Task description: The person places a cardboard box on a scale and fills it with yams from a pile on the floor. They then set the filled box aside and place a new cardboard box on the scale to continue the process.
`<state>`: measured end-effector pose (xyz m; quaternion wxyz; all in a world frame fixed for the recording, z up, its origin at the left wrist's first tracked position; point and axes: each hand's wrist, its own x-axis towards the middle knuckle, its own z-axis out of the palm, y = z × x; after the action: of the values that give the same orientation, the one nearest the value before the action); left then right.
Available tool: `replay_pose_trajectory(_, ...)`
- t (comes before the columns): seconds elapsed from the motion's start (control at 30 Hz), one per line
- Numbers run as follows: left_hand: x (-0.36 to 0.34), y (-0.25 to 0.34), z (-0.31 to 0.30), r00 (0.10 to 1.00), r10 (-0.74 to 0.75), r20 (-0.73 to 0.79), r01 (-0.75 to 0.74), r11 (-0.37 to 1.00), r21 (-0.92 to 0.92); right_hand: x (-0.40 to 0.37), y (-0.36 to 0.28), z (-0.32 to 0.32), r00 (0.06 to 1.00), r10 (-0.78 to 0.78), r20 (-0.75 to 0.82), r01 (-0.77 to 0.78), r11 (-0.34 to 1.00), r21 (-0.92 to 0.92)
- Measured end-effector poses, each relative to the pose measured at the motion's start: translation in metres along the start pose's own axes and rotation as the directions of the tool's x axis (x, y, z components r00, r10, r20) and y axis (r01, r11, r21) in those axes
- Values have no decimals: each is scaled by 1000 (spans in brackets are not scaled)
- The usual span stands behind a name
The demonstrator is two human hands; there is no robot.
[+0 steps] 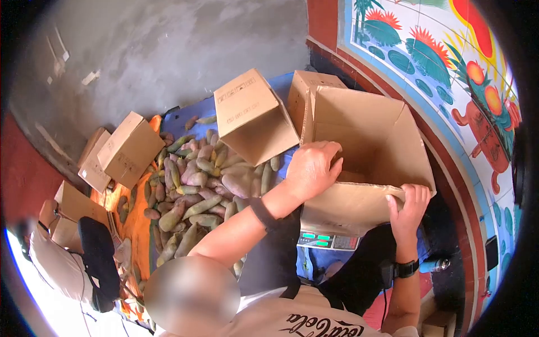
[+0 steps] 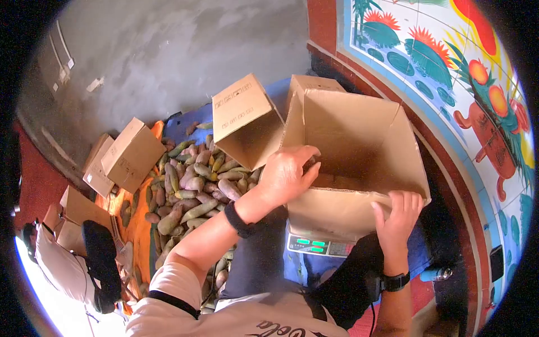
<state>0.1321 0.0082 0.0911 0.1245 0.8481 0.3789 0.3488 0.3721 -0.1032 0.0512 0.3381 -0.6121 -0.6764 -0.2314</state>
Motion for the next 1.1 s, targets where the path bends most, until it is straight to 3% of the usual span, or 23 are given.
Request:
replay_pose_trajectory(0.07,-3,-6,3,971,78,-227,-86,996,-25,0,-1,3,1000,15,10,-15,1000,0)
replay_pose_trajectory(0.2,-24,-16,-11,923,163,-348,-190,981,-44,-3,-2,6,999,-33,-5,33,998,-49)
replay_pose_trajectory(0.33,-69,-53,-28,906,10,-422,-37,998,-55,-5,-4,7,999,-51,-6,50,997,-65)
replay_pose_trajectory(0.4,-102,-91,-29,894,-151,-421,157,987,-19,-10,0,10,998,-65,-15,64,996,-69)
replay_pose_trajectory(0.47,-141,-132,-31,866,-322,-382,377,923,77,-15,2,12,997,-79,-23,77,995,-70)
replay_pose_trajectory(0.53,-195,-181,-24,815,-451,-364,498,866,42,-18,2,14,997,-70,-45,66,994,-91)
replay_pose_trajectory(0.6,-259,-227,-14,690,-661,-295,697,716,26,-18,1,14,998,-62,-28,59,993,-102)
replay_pose_trajectory(0.67,-322,-260,-1,624,-759,-186,780,589,212,-18,1,16,998,-58,-14,56,992,-114)
replay_pose_trajectory(0.73,-368,-273,16,366,-928,-72,905,337,258,-21,5,17,997,-71,-24,67,987,-146)
replay_pose_trajectory(0.8,-465,-340,61,493,-830,261,632,548,547,-20,-2,14,997,-73,-13,70,985,-160)
replay_pose_trajectory(0.83,-467,-332,67,307,-898,314,687,437,581,-21,-4,13,998,-68,-8,65,982,-176)
replay_pose_trajectory(0.87,-487,-336,81,300,-899,320,692,436,575,-23,-4,12,997,-75,1,74,981,-178)
replay_pose_trajectory(0.93,-524,-338,107,396,-871,290,720,491,491,-34,-3,11,992,-118,-34,108,972,-207)
replay_pose_trajectory(0.97,-502,-320,104,235,-925,298,852,344,394,-41,-1,9,991,-134,-23,125,965,-231)
replay_pose_trajectory(1.0,-492,-307,106,231,-925,303,856,341,389,-48,1,9,990,-140,-16,133,963,-233)
replay_pose_trajectory(1.1,-441,-267,95,12,-956,293,919,126,373,-66,6,8,986,-165,-32,154,961,-230)
